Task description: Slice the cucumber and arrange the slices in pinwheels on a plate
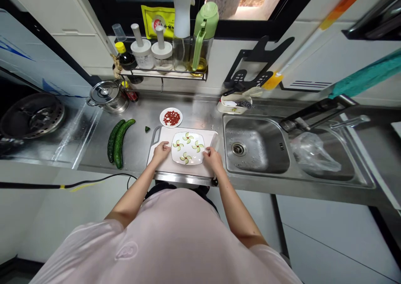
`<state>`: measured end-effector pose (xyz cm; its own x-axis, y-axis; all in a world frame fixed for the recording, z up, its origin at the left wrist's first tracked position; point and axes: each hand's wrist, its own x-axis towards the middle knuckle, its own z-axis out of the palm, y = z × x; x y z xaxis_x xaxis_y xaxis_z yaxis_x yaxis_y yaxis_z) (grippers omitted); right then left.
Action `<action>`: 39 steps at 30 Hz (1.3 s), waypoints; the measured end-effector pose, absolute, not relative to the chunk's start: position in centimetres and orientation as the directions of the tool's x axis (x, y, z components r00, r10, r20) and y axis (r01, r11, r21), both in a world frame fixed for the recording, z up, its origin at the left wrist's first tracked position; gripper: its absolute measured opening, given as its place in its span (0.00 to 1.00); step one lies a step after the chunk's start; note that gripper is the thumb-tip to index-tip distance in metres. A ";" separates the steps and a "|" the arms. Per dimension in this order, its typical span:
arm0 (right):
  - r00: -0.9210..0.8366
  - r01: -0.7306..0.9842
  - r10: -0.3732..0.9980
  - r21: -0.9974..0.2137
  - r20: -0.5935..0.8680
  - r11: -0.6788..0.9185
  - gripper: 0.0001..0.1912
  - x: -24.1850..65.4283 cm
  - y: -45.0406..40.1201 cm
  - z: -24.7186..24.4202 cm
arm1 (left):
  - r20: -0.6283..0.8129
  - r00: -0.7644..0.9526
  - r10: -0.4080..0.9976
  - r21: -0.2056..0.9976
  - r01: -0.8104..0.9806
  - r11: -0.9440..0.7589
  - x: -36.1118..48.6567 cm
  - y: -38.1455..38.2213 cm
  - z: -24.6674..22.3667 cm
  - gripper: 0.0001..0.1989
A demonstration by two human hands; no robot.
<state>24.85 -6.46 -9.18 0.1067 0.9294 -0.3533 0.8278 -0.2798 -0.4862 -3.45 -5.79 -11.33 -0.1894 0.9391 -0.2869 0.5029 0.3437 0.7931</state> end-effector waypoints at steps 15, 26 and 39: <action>0.121 0.828 0.891 -0.451 -0.437 -0.333 0.22 23.0 -7.5 -10.8 | -0.417 -0.083 0.905 0.809 0.419 0.411 -2.4 -7.1 -13.1 0.20; 0.135 0.738 0.932 -0.593 -0.338 -0.322 0.15 23.4 -7.1 -11.0 | -0.477 0.077 0.876 0.879 0.029 0.476 -1.8 -7.5 -11.5 0.22; -0.020 -0.382 0.839 -0.772 -0.543 -0.509 0.26 23.7 -10.4 -7.6 | -0.454 0.159 0.877 0.858 -0.188 0.478 0.8 -10.1 -6.3 0.31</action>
